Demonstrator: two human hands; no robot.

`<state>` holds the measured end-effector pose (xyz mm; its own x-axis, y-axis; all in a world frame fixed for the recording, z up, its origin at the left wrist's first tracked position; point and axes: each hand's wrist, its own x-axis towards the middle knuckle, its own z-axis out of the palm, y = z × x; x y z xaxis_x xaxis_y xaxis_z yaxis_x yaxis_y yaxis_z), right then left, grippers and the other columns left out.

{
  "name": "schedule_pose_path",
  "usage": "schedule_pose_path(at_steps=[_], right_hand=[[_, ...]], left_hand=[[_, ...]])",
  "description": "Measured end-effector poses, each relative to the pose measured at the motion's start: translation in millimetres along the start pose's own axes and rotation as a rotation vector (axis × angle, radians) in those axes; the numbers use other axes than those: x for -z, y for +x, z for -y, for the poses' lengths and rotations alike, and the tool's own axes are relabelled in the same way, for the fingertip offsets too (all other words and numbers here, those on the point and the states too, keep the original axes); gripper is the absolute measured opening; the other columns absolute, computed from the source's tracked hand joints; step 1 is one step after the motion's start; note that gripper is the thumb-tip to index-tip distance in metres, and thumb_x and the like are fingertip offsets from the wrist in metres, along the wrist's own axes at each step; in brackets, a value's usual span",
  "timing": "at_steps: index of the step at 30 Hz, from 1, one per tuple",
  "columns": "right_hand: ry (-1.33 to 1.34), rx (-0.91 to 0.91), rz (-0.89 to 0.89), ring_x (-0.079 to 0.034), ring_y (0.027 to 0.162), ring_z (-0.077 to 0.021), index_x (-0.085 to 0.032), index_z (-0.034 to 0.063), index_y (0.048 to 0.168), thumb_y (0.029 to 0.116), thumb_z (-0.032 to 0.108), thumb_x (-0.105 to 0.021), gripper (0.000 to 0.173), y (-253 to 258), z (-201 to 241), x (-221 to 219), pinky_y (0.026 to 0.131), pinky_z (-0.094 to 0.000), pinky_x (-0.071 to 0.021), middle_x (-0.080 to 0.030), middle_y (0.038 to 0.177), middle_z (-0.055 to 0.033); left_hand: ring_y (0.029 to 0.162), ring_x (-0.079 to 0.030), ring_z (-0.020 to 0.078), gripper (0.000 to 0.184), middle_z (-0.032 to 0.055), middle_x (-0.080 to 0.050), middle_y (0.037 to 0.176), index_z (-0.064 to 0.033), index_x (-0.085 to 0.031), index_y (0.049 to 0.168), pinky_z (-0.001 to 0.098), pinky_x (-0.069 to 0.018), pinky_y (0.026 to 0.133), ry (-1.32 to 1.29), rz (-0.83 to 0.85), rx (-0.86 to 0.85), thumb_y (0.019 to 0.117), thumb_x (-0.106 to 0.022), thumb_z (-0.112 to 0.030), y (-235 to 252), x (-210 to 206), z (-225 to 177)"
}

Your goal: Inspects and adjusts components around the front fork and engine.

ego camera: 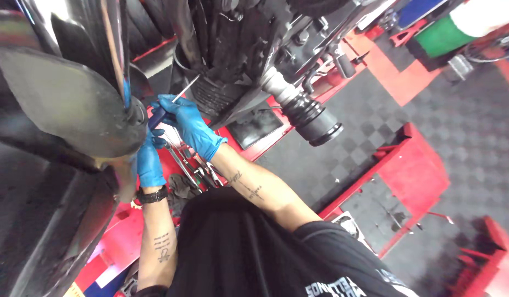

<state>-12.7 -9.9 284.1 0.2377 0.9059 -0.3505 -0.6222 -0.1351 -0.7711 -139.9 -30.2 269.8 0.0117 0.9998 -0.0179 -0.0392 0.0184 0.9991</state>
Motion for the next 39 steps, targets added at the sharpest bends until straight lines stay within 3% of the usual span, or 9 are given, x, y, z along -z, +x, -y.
schedule_pose_path(at_steps=[3, 8, 11, 16, 20, 24, 28, 33, 39], right_hand=[[-0.008, -0.005, -0.004, -0.071, 0.088, -0.0186, -0.067, -0.0017, 0.121, 0.1037, 0.012, -0.059, 0.023, -3.5, 0.4, 1.0, 0.078, -0.0333, -0.0604, -0.073, 0.105, -0.0139], [-0.009, -0.014, -0.015, -0.071, 0.089, -0.0179, -0.066, -0.0024, 0.122, 0.1035, 0.011, -0.059, 0.024, -1.4, 3.5, -2.3, 0.078, -0.0319, -0.0593, -0.073, 0.106, -0.0147], [0.011, -0.006, -0.011, -0.071, 0.091, -0.0198, -0.066, -0.0039, 0.121, 0.1034, 0.009, -0.059, 0.023, -1.6, 3.4, -3.4, 0.079, -0.0332, -0.0600, -0.072, 0.107, -0.0161], [0.004, -0.012, -0.008, -0.071, 0.092, -0.0195, -0.066, -0.0026, 0.122, 0.1041, 0.010, -0.058, 0.024, -0.6, 2.6, -3.0, 0.081, -0.0344, -0.0598, -0.073, 0.108, -0.0145], [0.027, -0.006, -0.006, -0.071, 0.087, -0.0178, -0.066, -0.0031, 0.123, 0.1039, 0.009, -0.058, 0.024, -0.5, 5.4, -2.9, 0.078, -0.0322, -0.0599, -0.073, 0.105, -0.0144], [0.030, -0.008, -0.002, -0.071, 0.086, -0.0177, -0.065, -0.0030, 0.124, 0.1039, 0.008, -0.057, 0.024, -0.5, 5.6, -2.2, 0.077, -0.0313, -0.0596, -0.073, 0.106, -0.0143], [0.052, -0.009, -0.013, -0.072, 0.087, -0.0190, -0.066, -0.0041, 0.122, 0.1035, 0.008, -0.058, 0.024, -0.9, 6.5, -1.0, 0.076, -0.0325, -0.0605, -0.073, 0.105, -0.0157], [0.021, -0.005, 0.004, -0.072, 0.088, -0.0188, -0.064, -0.0044, 0.125, 0.1042, 0.007, -0.055, 0.025, 0.9, 6.1, 2.7, 0.077, -0.0319, -0.0600, -0.074, 0.104, -0.0149], [-0.112, -0.010, 0.059, -0.070, 0.091, -0.0155, -0.066, 0.0099, 0.130, 0.1061, 0.023, -0.055, 0.029, -15.0, 4.1, 12.3, 0.080, -0.0330, -0.0591, -0.073, 0.110, -0.0077]], left_hand=[[0.102, -0.069, 0.0153, 0.028, 0.0078, -0.071, 0.117, 0.0004, -0.061, 0.129, 0.0327, -0.0580, 0.092, -0.078, 0.081, -0.046, 0.1023, -0.053, -0.001, -1.2, 7.0, 2.4], [0.064, -0.066, 0.0087, 0.024, 0.0001, -0.071, 0.077, -0.0047, -0.065, 0.099, 0.0247, -0.0577, 0.063, -0.030, -0.034, 0.034, 0.1092, -0.046, -0.015, 1.0, 4.0, 1.7], [0.098, -0.069, 0.0152, 0.025, 0.0068, -0.070, 0.110, -0.0001, -0.061, 0.125, 0.0337, -0.0584, 0.092, -0.095, 0.005, -0.057, 0.1023, -0.052, -0.001, -1.4, 7.5, 4.9], [0.070, -0.068, 0.0091, 0.018, 0.0020, -0.071, 0.086, -0.0018, -0.063, 0.109, 0.0256, -0.0587, 0.066, 0.002, -0.046, 0.020, 0.1080, -0.049, -0.012, -0.9, -0.8, -3.6], [0.104, -0.069, 0.0166, 0.027, 0.0080, -0.071, 0.117, -0.0005, -0.059, 0.128, 0.0351, -0.0576, 0.095, -0.100, 0.031, -0.108, 0.1023, -0.053, -0.001, -2.6, 2.7, -2.4], [0.069, -0.068, 0.0094, 0.025, 0.0018, -0.073, 0.090, -0.0039, -0.064, 0.114, 0.0254, -0.0575, 0.064, -0.001, -0.001, 0.017, 0.1104, -0.044, -0.017, 0.9, -2.2, -3.9], [0.109, -0.066, 0.0136, 0.031, 0.0056, -0.069, 0.120, -0.0004, -0.061, 0.128, 0.0321, -0.0564, 0.095, -0.060, 0.085, -0.134, 0.0968, -0.058, 0.004, -1.8, 2.4, -0.8], [0.069, -0.069, 0.0104, 0.025, 0.0028, -0.075, 0.091, -0.0026, -0.064, 0.112, 0.0262, -0.0591, 0.064, 0.025, 0.027, 0.031, 0.1106, -0.045, -0.018, 1.5, -1.7, -0.2], [0.103, -0.071, 0.0142, 0.025, 0.0062, -0.072, 0.119, -0.0013, -0.060, 0.128, 0.0317, -0.0584, 0.091, -0.033, 0.088, -0.076, 0.1061, -0.050, -0.008, 0.1, 1.0, 0.2]])
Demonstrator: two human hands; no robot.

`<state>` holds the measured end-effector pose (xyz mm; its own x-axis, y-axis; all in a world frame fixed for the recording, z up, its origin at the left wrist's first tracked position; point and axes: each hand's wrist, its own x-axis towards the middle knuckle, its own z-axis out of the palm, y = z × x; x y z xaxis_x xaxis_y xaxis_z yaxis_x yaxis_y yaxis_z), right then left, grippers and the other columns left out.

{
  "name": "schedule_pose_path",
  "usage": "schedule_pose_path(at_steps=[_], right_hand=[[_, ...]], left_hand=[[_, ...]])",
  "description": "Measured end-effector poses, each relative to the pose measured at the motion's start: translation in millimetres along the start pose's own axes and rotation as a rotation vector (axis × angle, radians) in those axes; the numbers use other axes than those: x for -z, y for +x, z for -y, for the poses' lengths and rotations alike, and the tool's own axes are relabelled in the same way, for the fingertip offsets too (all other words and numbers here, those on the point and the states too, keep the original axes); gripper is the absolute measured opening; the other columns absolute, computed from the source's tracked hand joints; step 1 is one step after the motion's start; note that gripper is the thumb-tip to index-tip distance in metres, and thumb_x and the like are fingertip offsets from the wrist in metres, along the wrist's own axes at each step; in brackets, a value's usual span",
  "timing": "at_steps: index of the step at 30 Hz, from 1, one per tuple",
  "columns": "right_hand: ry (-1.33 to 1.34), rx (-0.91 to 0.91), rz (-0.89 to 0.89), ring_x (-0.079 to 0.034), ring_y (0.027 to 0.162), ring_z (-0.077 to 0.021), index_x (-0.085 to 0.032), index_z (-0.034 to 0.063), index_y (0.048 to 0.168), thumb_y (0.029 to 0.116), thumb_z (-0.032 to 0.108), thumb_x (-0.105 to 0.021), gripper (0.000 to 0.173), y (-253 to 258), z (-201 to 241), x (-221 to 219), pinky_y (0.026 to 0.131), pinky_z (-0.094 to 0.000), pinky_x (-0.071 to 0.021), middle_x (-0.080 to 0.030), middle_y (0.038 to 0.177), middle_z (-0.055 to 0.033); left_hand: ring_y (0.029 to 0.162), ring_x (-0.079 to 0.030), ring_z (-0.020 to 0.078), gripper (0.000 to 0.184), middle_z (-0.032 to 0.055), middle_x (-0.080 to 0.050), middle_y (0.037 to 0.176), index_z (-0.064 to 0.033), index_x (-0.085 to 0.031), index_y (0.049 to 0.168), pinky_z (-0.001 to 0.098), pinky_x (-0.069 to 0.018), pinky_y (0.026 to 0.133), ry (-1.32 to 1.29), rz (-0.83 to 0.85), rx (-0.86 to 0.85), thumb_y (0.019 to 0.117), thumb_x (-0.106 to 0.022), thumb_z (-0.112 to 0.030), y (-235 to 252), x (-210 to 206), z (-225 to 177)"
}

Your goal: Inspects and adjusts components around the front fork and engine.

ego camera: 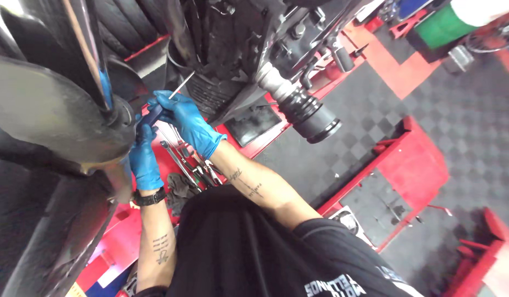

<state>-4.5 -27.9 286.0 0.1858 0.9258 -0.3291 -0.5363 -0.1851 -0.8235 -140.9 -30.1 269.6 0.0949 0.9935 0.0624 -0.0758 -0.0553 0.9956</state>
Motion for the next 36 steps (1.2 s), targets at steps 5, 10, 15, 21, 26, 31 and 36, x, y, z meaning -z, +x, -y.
schedule_pose_path(at_steps=[5, 10, 15, 21, 26, 31, 36], right_hand=[[-0.006, 0.024, 0.019, -0.070, 0.093, -0.0160, -0.067, 0.0102, 0.128, 0.1062, 0.026, -0.055, 0.030, -0.7, -3.5, 3.8, 0.080, -0.0334, -0.0590, -0.073, 0.113, -0.0073], [-0.041, 0.044, 0.036, -0.071, 0.092, -0.0165, -0.065, 0.0102, 0.132, 0.1073, 0.023, -0.053, 0.030, -2.6, 0.3, 4.9, 0.079, -0.0329, -0.0593, -0.073, 0.113, -0.0088], [0.120, 0.034, -0.015, -0.071, 0.089, -0.0188, -0.063, -0.0031, 0.125, 0.1043, 0.008, -0.055, 0.025, 17.7, 3.4, 0.9, 0.078, -0.0316, -0.0597, -0.073, 0.106, -0.0145], [0.036, 0.047, 0.055, -0.072, 0.090, -0.0179, -0.065, 0.0039, 0.128, 0.1065, 0.018, -0.055, 0.027, 4.3, 4.2, 5.5, 0.080, -0.0335, -0.0604, -0.073, 0.107, -0.0114], [0.014, 0.057, 0.098, -0.071, 0.093, -0.0135, -0.062, 0.0090, 0.135, 0.1066, 0.014, -0.052, 0.031, 5.9, -1.7, 14.2, 0.080, -0.0290, -0.0584, -0.072, 0.116, -0.0088], [0.007, 0.037, 0.048, -0.070, 0.087, -0.0154, -0.067, 0.0073, 0.124, 0.1039, 0.022, -0.060, 0.026, -0.4, -4.3, 10.1, 0.076, -0.0314, -0.0595, -0.072, 0.108, -0.0095], [0.072, 0.000, 0.007, -0.070, 0.078, -0.0152, -0.066, 0.0002, 0.121, 0.1048, 0.014, -0.058, 0.023, 8.9, 5.5, 1.1, 0.069, -0.0291, -0.0597, -0.073, 0.098, -0.0116]], left_hand=[[0.089, -0.070, 0.0102, 0.022, 0.0038, -0.072, 0.108, -0.0003, -0.064, 0.122, 0.0276, -0.0594, 0.083, 0.058, -0.020, 0.024, 0.1008, -0.058, -0.001, -0.4, 0.3, -1.6], [0.081, -0.072, 0.0133, 0.024, 0.0054, -0.074, 0.101, -0.0028, -0.063, 0.122, 0.0297, -0.0616, 0.076, 0.001, -0.072, 0.115, 0.1090, -0.049, -0.018, 0.0, -2.6, 4.8], [0.092, -0.070, 0.0101, 0.020, 0.0036, -0.072, 0.107, -0.0001, -0.066, 0.118, 0.0278, -0.0593, 0.084, 0.048, -0.038, 0.009, 0.1003, -0.058, 0.001, -1.5, -1.6, 1.6], [0.105, -0.072, 0.0161, 0.037, 0.0079, -0.071, 0.126, -0.0005, -0.051, 0.141, 0.0330, -0.0590, 0.093, -0.003, 0.013, -0.005, 0.1041, -0.053, -0.004, -0.8, -8.6, 8.6], [0.059, -0.065, 0.0098, 0.042, 0.0035, -0.074, 0.081, -0.0051, -0.063, 0.110, 0.0234, -0.0547, 0.056, -0.007, 0.006, 0.261, 0.1141, -0.030, -0.031, 6.8, -6.0, 0.0], [0.100, -0.069, 0.0115, 0.026, 0.0041, -0.072, 0.113, -0.0013, -0.068, 0.118, 0.0302, -0.0587, 0.088, 0.113, 0.027, -0.093, 0.0937, -0.064, 0.005, 3.7, -0.8, 12.0], [0.115, -0.066, 0.0168, 0.038, 0.0075, -0.068, 0.126, -0.0004, -0.061, 0.127, 0.0342, -0.0564, 0.099, 0.092, -0.014, -0.171, 0.0900, -0.067, 0.006, 2.0, -9.3, 7.1]])
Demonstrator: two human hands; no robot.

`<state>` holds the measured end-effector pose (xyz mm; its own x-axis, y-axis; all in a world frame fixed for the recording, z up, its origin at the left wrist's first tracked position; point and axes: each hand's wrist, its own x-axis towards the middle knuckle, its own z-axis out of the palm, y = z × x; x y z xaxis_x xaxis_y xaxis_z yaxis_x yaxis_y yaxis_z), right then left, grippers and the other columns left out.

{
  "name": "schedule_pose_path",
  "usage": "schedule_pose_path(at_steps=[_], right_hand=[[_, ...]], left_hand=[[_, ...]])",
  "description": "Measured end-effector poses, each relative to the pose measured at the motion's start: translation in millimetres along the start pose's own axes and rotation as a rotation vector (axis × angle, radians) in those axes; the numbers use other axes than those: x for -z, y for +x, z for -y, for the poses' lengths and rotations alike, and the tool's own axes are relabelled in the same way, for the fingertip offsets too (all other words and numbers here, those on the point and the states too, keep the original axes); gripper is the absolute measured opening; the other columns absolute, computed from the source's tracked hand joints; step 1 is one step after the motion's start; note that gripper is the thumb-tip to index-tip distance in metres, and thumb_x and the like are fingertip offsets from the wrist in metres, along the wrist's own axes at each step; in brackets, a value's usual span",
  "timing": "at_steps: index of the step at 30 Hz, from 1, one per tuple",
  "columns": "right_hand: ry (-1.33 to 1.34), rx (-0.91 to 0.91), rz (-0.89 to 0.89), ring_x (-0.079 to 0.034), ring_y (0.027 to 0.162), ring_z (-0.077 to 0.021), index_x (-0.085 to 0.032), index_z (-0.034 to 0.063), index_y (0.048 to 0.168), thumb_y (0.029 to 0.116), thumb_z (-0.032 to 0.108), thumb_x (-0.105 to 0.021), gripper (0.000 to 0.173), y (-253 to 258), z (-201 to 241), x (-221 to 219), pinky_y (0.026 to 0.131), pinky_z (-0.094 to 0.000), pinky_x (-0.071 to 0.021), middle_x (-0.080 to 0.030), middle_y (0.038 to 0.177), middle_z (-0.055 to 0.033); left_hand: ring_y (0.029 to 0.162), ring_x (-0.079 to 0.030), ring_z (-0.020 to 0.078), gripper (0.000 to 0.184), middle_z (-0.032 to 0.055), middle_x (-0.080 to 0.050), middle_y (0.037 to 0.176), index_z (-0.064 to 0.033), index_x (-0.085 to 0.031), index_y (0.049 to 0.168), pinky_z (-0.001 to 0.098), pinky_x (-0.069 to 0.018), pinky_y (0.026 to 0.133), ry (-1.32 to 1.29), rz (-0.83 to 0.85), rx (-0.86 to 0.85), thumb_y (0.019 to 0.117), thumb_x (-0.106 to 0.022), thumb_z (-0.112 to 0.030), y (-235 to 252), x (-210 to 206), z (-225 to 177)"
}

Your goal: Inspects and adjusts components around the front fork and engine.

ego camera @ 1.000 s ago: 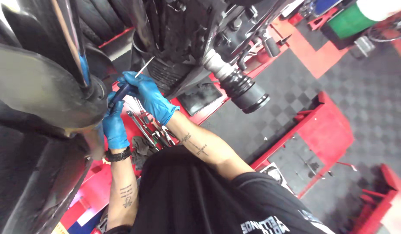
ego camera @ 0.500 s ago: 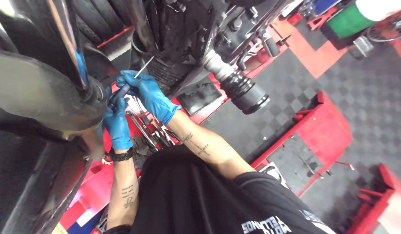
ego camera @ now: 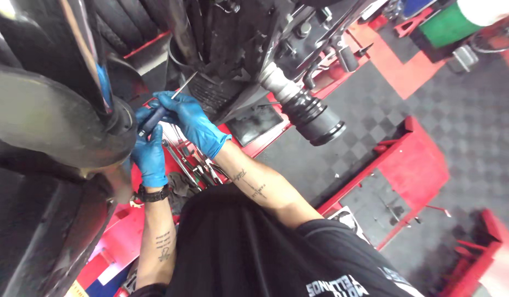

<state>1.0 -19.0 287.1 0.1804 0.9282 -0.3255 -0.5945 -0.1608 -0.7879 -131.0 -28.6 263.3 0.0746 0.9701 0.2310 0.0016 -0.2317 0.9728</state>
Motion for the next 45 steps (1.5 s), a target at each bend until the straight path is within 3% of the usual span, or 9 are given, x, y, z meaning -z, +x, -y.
schedule_pose_path(at_steps=[2, 4, 7, 21, 29, 32, 36, 40, 45], right_hand=[[0.022, -0.017, -0.017, -0.070, 0.078, -0.0165, -0.066, -0.0040, 0.119, 0.1044, 0.009, -0.057, 0.022, 6.7, 3.3, -0.3, 0.070, -0.0296, -0.0600, -0.073, 0.095, -0.0134], [-0.015, -0.005, -0.014, -0.072, 0.079, -0.0182, -0.065, -0.0053, 0.119, 0.1043, 0.009, -0.057, 0.022, 7.3, 1.2, 2.5, 0.072, -0.0312, -0.0609, -0.074, 0.094, -0.0151], [-0.147, 0.023, 0.031, -0.070, 0.078, -0.0169, -0.065, 0.0022, 0.121, 0.1054, 0.018, -0.057, 0.024, -6.2, -1.2, 4.1, 0.069, -0.0312, -0.0594, -0.073, 0.098, -0.0124], [-0.095, -0.025, -0.029, -0.071, 0.076, -0.0163, -0.066, 0.0051, 0.118, 0.1038, 0.024, -0.061, 0.024, -14.8, -6.5, 0.9, 0.068, -0.0322, -0.0603, -0.073, 0.094, -0.0105], [-0.005, -0.005, -0.097, -0.071, 0.073, -0.0190, -0.066, -0.0047, 0.111, 0.1020, 0.011, -0.063, 0.019, -1.0, 1.2, -5.5, 0.066, -0.0318, -0.0612, -0.073, 0.089, -0.0147], [-0.114, 0.014, -0.034, -0.069, 0.076, -0.0167, -0.068, 0.0051, 0.117, 0.1041, 0.020, -0.059, 0.022, -11.2, -6.3, 1.5, 0.067, -0.0326, -0.0595, -0.073, 0.096, -0.0108], [-0.090, 0.017, -0.023, -0.072, 0.086, -0.0190, -0.067, 0.0035, 0.121, 0.1057, 0.016, -0.055, 0.023, -7.7, -4.5, 1.3, 0.076, -0.0356, -0.0605, -0.074, 0.102, -0.0116], [0.064, 0.038, -0.052, -0.072, 0.084, -0.0209, -0.065, -0.0057, 0.116, 0.1049, 0.005, -0.052, 0.020, 5.3, -1.2, -12.5, 0.073, -0.0338, -0.0611, -0.073, 0.099, -0.0160], [0.120, 0.068, -0.022, -0.072, 0.088, -0.0193, -0.062, -0.0046, 0.124, 0.1091, 0.011, -0.045, 0.028, 4.6, -0.1, -22.2, 0.077, -0.0337, -0.0598, -0.073, 0.104, -0.0147]], left_hand=[[0.096, -0.071, 0.0123, 0.034, 0.0054, -0.070, 0.118, -0.0024, -0.054, 0.137, 0.0305, -0.0605, 0.086, -0.031, 0.021, 0.160, 0.1050, -0.056, -0.013, 3.8, 1.3, -3.5], [0.073, -0.070, 0.0121, 0.034, 0.0050, -0.073, 0.103, -0.0028, -0.062, 0.127, 0.0279, -0.0602, 0.067, -0.022, 0.012, 0.269, 0.1120, -0.040, -0.024, 8.2, 4.3, -0.6], [0.061, -0.064, 0.0102, 0.037, 0.0036, -0.072, 0.087, -0.0031, -0.066, 0.116, 0.0247, -0.0564, 0.058, -0.027, -0.007, 0.330, 0.1132, -0.037, -0.026, 6.7, 7.9, -1.0], [0.062, -0.066, 0.0084, 0.035, 0.0023, -0.074, 0.087, -0.0030, -0.067, 0.111, 0.0224, -0.0553, 0.057, -0.025, -0.015, 0.337, 0.1128, -0.038, -0.023, 3.7, 6.2, -8.3], [0.060, -0.066, 0.0075, 0.038, 0.0010, -0.075, 0.083, -0.0061, -0.067, 0.106, 0.0222, -0.0545, 0.056, -0.007, -0.024, 0.381, 0.1129, -0.038, -0.030, 5.4, 6.1, -9.1], [0.053, -0.059, 0.0076, 0.049, 0.0026, -0.073, 0.085, -0.0071, -0.068, 0.114, 0.0201, -0.0485, 0.048, -0.039, 0.054, 0.560, 0.1123, -0.033, -0.042, 6.3, 6.7, -10.3], [0.047, -0.049, 0.0036, 0.038, -0.0023, -0.065, 0.071, -0.0079, -0.068, 0.102, 0.0167, -0.0425, 0.045, -0.146, 0.002, 0.521, 0.1115, -0.042, -0.034, 5.5, 1.6, -5.9], [0.055, -0.049, 0.0023, 0.023, -0.0056, -0.056, 0.073, -0.0095, -0.065, 0.104, 0.0189, -0.0447, 0.054, 0.109, -0.046, 0.327, 0.1092, -0.050, -0.026, 4.7, -4.2, -8.5], [0.106, -0.066, 0.0151, 0.028, 0.0084, -0.069, 0.116, -0.0047, -0.063, 0.127, 0.0379, -0.0527, 0.096, 0.463, -0.094, 0.004, 0.1036, -0.058, -0.019, 0.8, -7.2, -12.8]])
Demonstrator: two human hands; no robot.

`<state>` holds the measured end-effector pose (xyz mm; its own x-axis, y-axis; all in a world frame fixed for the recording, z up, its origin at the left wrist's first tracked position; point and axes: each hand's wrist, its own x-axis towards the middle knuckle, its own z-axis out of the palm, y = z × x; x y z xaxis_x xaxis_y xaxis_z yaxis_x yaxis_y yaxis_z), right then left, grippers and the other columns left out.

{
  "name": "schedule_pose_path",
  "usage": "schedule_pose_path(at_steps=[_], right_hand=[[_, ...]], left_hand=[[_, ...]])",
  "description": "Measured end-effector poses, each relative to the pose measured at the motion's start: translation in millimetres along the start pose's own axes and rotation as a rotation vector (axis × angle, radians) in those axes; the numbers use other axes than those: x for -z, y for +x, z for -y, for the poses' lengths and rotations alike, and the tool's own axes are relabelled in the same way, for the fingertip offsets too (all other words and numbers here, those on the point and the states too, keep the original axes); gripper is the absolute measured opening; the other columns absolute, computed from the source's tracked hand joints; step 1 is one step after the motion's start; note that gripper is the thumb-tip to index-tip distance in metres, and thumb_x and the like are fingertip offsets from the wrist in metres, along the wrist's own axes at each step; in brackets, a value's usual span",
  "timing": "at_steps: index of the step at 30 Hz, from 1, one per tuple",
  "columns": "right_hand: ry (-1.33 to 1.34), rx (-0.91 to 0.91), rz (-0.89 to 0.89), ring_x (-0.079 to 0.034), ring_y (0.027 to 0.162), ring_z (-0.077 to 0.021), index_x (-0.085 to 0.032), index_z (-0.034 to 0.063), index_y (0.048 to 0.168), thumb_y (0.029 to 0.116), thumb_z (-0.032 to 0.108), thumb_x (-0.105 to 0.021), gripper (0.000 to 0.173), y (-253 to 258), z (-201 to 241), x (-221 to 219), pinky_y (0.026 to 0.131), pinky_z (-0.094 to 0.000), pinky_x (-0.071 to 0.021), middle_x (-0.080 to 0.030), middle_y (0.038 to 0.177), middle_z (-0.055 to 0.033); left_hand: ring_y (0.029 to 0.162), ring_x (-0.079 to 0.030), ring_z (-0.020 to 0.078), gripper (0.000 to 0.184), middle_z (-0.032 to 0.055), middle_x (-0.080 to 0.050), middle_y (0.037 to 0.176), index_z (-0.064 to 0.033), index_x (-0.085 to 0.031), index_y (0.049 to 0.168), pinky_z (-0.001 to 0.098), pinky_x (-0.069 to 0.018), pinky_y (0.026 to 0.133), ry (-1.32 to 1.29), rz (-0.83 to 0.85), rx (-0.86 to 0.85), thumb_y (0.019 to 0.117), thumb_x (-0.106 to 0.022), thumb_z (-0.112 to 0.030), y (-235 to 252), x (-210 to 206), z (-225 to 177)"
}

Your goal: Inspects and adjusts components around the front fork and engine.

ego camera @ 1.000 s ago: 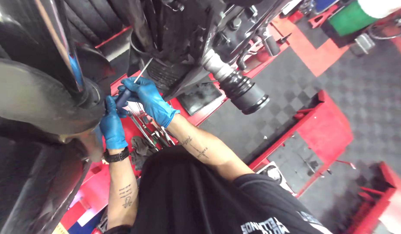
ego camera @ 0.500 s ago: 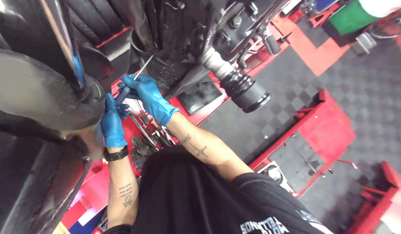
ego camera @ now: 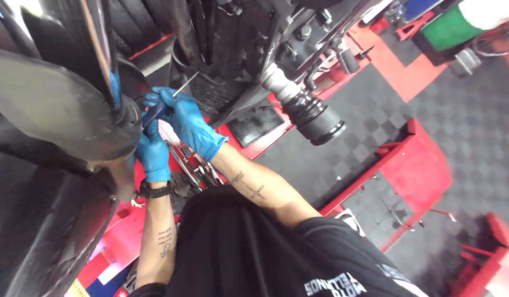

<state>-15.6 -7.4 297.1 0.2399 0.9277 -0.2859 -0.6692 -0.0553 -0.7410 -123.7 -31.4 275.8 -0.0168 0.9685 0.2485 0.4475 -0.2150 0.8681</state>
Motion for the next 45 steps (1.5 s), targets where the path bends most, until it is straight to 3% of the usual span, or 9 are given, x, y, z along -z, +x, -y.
schedule_pose_path(at_steps=[5, 8, 12, 16, 23, 28, 35, 43, 45], right_hand=[[0.080, -0.007, -0.007, -0.071, 0.090, -0.0190, -0.062, -0.0005, 0.121, 0.1120, 0.023, -0.037, 0.036, -1.2, -8.7, -3.0, 0.080, -0.0345, -0.0588, -0.073, 0.103, -0.0129], [-0.074, 0.009, 0.049, -0.070, 0.094, -0.0149, -0.065, 0.0116, 0.126, 0.1117, 0.040, -0.035, 0.043, -17.0, -10.6, 6.5, 0.083, -0.0342, -0.0586, -0.073, 0.109, -0.0060], [-0.095, -0.002, 0.042, -0.070, 0.089, -0.0137, -0.065, 0.0112, 0.125, 0.1116, 0.040, -0.036, 0.043, -17.8, -7.0, 6.4, 0.079, -0.0325, -0.0589, -0.073, 0.107, -0.0052], [-0.084, -0.051, -0.033, -0.070, 0.079, -0.0148, -0.066, 0.0087, 0.120, 0.1109, 0.038, -0.039, 0.040, -17.4, -3.5, 4.3, 0.073, -0.0334, -0.0595, -0.072, 0.095, -0.0051], [0.166, -0.071, -0.156, -0.050, 0.057, -0.0111, -0.065, 0.0107, 0.107, 0.1102, 0.025, -0.042, 0.028, 0.5, -5.6, -8.1, 0.059, -0.0301, -0.0515, -0.047, 0.069, 0.0036], [0.181, -0.097, -0.202, -0.048, 0.054, -0.0088, -0.063, 0.0146, 0.111, 0.1097, 0.032, -0.041, 0.028, -5.3, -0.6, -21.6, 0.053, -0.0259, -0.0490, -0.045, 0.069, 0.0048], [0.253, -0.131, -0.254, -0.037, 0.040, -0.0099, -0.058, 0.0129, 0.082, 0.1054, 0.054, -0.046, 0.049, 9.6, 4.5, -26.7, 0.041, -0.0263, -0.0403, -0.034, 0.051, 0.0054], [0.470, -0.101, -0.131, -0.029, 0.035, -0.0094, -0.039, 0.0179, 0.068, 0.1076, 0.040, -0.047, 0.046, 21.4, 4.1, -27.2, 0.036, -0.0251, -0.0305, -0.028, 0.045, 0.0045], [0.491, -0.091, -0.117, -0.030, 0.035, -0.0093, -0.044, 0.0168, 0.070, 0.1076, 0.041, -0.046, 0.044, 23.0, 1.7, -25.4, 0.038, -0.0250, -0.0313, -0.029, 0.045, 0.0051]], left_hand=[[0.116, -0.065, 0.0212, 0.026, 0.0111, -0.070, 0.123, -0.0040, -0.064, 0.126, 0.0420, -0.0513, 0.101, 0.007, -0.069, -0.189, 0.1010, -0.059, -0.010, -3.1, -10.3, 23.0], [0.112, -0.067, 0.0139, 0.029, 0.0067, -0.071, 0.121, -0.0055, -0.063, 0.128, 0.0365, -0.0531, 0.100, -0.047, -0.007, -0.127, 0.1001, -0.064, -0.014, -4.9, -4.5, 22.9], [0.058, -0.058, 0.0045, 0.030, -0.0022, -0.064, 0.077, -0.0059, -0.064, 0.119, 0.0223, -0.0520, 0.057, -0.268, 0.150, 0.204, 0.1115, -0.041, -0.023, -0.8, 10.2, 4.8], [0.047, -0.048, 0.0028, 0.038, -0.0039, -0.062, 0.067, -0.0080, -0.068, 0.105, 0.0170, -0.0430, 0.045, -0.517, 0.215, 0.423, 0.1130, -0.037, -0.026, 4.4, 15.0, -7.3], [0.058, -0.051, 0.0032, 0.030, -0.0051, -0.056, 0.073, -0.0076, -0.061, 0.107, 0.0222, -0.0483, 0.059, -0.317, 0.080, 0.370, 0.1120, -0.041, -0.029, 1.7, -4.3, 7.6], [0.113, -0.066, 0.0279, 0.044, 0.0167, -0.070, 0.119, -0.0041, -0.069, 0.124, 0.0515, -0.0487, 0.101, 0.158, 0.058, 0.239, 0.1116, -0.035, -0.030, 6.8, -0.7, -11.0], [0.121, -0.063, 0.0303, 0.051, 0.0183, -0.070, 0.122, -0.0027, -0.067, 0.126, 0.0514, -0.0455, 0.106, 0.299, 0.011, 0.145, 0.1128, -0.029, -0.035, 0.4, -6.6, -6.0], [0.119, -0.064, 0.0220, 0.043, 0.0131, -0.070, 0.121, -0.0011, -0.062, 0.129, 0.0444, -0.0472, 0.106, 0.148, 0.006, 0.059, 0.1118, -0.035, -0.030, 5.0, -3.4, -8.5], [0.121, -0.064, 0.0226, 0.043, 0.0133, -0.070, 0.123, -0.0012, -0.060, 0.130, 0.0452, -0.0473, 0.107, 0.126, 0.010, 0.081, 0.1122, -0.033, -0.030, 7.4, -4.8, -6.8]])
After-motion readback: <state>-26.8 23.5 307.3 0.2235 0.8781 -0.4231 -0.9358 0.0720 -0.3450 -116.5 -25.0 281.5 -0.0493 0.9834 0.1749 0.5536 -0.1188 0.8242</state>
